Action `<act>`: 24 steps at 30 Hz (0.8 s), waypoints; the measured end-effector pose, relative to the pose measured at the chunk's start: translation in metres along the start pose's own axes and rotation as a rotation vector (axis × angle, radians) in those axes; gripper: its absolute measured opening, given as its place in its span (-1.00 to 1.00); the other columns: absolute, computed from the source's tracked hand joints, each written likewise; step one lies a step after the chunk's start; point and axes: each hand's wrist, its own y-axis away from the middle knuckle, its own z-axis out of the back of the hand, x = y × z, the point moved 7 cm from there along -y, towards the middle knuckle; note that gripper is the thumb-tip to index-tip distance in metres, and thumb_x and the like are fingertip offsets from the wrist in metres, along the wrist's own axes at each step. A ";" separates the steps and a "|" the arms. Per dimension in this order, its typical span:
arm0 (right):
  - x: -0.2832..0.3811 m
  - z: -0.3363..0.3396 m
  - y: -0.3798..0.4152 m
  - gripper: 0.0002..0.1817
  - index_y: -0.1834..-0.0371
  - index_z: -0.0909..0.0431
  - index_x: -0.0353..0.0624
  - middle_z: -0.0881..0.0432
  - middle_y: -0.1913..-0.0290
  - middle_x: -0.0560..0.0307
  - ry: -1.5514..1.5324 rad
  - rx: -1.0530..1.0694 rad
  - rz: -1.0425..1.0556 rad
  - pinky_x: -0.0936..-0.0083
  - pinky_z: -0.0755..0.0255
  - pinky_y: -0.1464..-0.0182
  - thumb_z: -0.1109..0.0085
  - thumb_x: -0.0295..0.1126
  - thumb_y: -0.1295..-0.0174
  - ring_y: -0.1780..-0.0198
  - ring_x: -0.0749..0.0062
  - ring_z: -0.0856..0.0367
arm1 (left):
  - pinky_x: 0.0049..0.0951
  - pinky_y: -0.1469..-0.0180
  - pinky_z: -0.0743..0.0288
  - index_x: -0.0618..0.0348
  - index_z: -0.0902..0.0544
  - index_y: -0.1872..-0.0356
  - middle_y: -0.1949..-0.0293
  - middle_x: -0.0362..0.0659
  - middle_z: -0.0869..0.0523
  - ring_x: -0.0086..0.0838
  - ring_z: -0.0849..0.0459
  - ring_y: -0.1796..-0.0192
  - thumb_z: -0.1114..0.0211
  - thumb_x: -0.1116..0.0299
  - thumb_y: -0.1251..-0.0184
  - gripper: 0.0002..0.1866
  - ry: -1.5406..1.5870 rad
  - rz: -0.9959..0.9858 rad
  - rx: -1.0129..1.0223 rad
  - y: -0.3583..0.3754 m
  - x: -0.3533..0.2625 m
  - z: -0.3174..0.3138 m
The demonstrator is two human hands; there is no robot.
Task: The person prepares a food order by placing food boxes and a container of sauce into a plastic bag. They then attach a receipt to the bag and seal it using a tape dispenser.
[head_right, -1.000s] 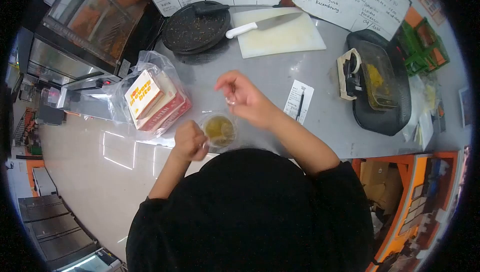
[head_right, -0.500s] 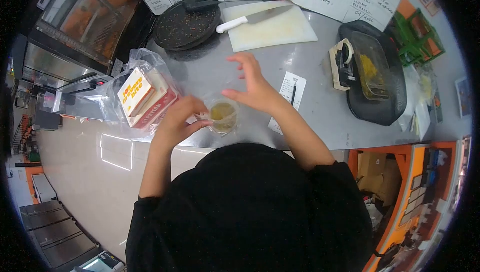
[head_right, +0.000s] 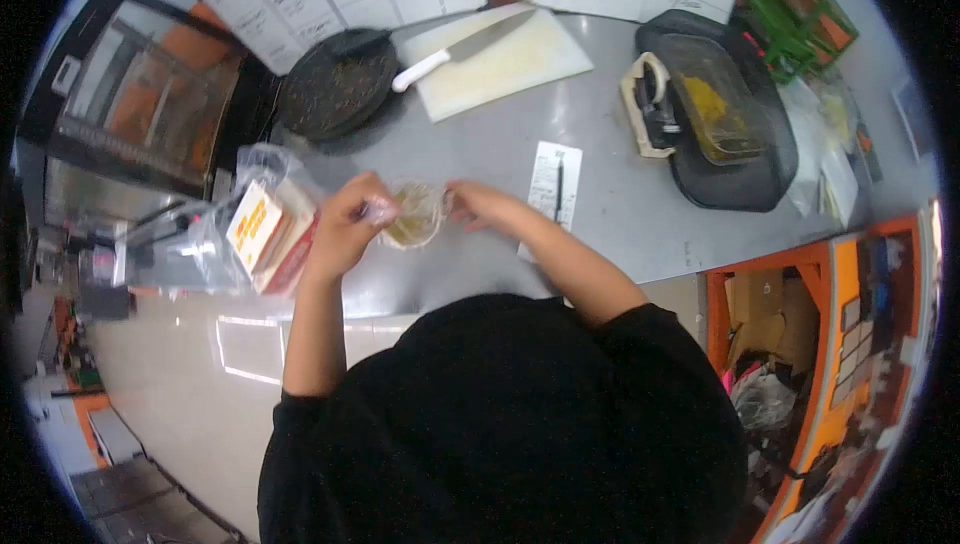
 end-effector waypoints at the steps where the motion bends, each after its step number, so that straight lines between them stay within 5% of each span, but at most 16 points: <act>1: -0.008 -0.013 -0.009 -0.45 -0.23 -0.28 -0.10 -0.44 -0.10 -0.09 -0.103 0.117 -0.028 0.33 -0.47 0.04 0.32 0.02 -0.33 0.02 0.22 -0.53 | -0.51 0.33 -0.26 0.21 -0.57 0.48 0.50 -0.23 -0.45 -0.49 -0.42 0.39 -0.31 0.46 -0.06 -0.91 -0.047 -0.028 0.000 0.001 -0.003 0.000; 5: -0.002 -0.053 -0.002 -0.19 -0.13 -0.43 -0.02 -0.57 0.05 -0.08 -0.280 0.435 -0.125 0.31 -0.51 0.21 0.34 0.42 -0.15 0.24 0.20 -0.59 | -0.49 0.34 -0.22 0.19 -0.53 0.55 0.52 -0.24 -0.44 -0.48 -0.39 0.40 -0.36 0.44 0.00 -0.85 -0.114 -0.039 0.029 0.000 -0.008 -0.007; 7: -0.007 -0.056 -0.001 -0.29 -0.06 -0.48 -0.06 -0.58 0.05 -0.08 -0.153 0.326 -0.186 0.23 -0.52 0.23 0.15 0.33 -0.15 0.27 0.20 -0.60 | -0.49 0.35 -0.22 0.19 -0.52 0.56 0.52 -0.24 -0.45 -0.48 -0.38 0.41 -0.36 0.42 -0.01 -0.84 -0.075 -0.044 0.024 0.003 -0.008 -0.011; 11: -0.065 -0.065 -0.044 -0.80 0.31 -0.62 -0.10 -0.67 0.39 0.06 0.361 0.355 -0.089 0.27 -0.49 0.34 -0.25 -0.29 -0.01 0.40 0.33 -0.60 | -0.50 0.36 -0.23 0.18 -0.52 0.56 0.52 -0.24 -0.45 -0.50 -0.40 0.41 -0.34 0.42 0.01 -0.85 0.013 0.009 0.033 0.008 -0.004 -0.021; 14: -0.036 -0.080 -0.001 -0.82 0.58 -0.58 -0.14 -0.62 0.55 0.00 0.488 0.187 0.534 0.22 -0.45 0.39 -0.21 -0.27 0.01 0.51 0.24 -0.59 | -0.51 0.35 -0.26 0.20 -0.51 0.56 0.51 -0.22 -0.47 -0.50 -0.42 0.41 -0.32 0.46 0.04 -0.87 0.031 0.034 0.097 0.014 -0.003 -0.029; 18: 0.025 -0.080 0.041 -0.85 0.53 -0.60 -0.04 -0.61 0.49 -0.08 1.110 -0.009 0.728 0.21 -0.46 0.39 -0.17 -0.24 0.07 0.41 -0.01 -0.60 | -0.50 0.41 -0.30 0.23 -0.53 0.53 0.53 -0.17 -0.49 -0.43 -0.46 0.46 -0.35 0.53 0.05 -0.87 -0.144 -0.009 0.251 0.018 -0.011 -0.051; 21: 0.015 -0.066 0.001 -0.85 0.47 -0.58 -0.04 -0.64 0.40 0.01 1.271 0.073 0.627 0.19 -0.44 0.30 -0.16 -0.25 0.05 0.31 0.06 -0.61 | -0.44 0.43 -0.33 0.21 -0.61 0.41 0.53 -0.12 -0.51 -0.35 -0.46 0.51 -0.36 0.58 0.06 -0.85 -0.324 0.020 0.255 0.029 0.010 -0.050; 22: -0.013 -0.054 -0.045 -0.82 0.37 -0.57 -0.05 -0.64 0.25 0.06 1.402 -0.066 0.669 0.21 -0.44 0.27 -0.15 -0.25 0.01 0.26 0.12 -0.61 | -0.47 0.45 -0.30 0.20 -0.63 0.39 0.56 -0.14 -0.46 -0.40 -0.43 0.52 -0.38 0.56 0.07 -0.83 -0.354 0.024 0.158 0.028 0.008 -0.043; 23: 0.016 -0.043 -0.013 -0.75 0.20 -0.54 -0.03 -0.58 0.12 0.05 1.312 -0.125 0.860 0.27 -0.44 0.15 0.04 -0.18 -0.20 0.15 0.14 -0.60 | -0.48 0.47 -0.27 0.20 -0.63 0.39 0.56 -0.16 -0.45 -0.42 -0.40 0.53 -0.41 0.53 0.09 -0.82 -0.395 0.061 0.076 0.028 0.008 -0.034; 24: 0.032 -0.027 -0.010 -0.72 0.10 -0.49 -0.05 -0.54 0.06 0.02 0.954 -0.083 0.724 0.25 -0.40 0.06 0.02 -0.17 -0.22 0.09 0.13 -0.56 | -0.50 0.48 -0.25 0.20 -0.62 0.40 0.57 -0.18 -0.43 -0.45 -0.37 0.54 -0.43 0.49 0.10 -0.80 -0.436 0.097 -0.006 0.028 0.007 -0.023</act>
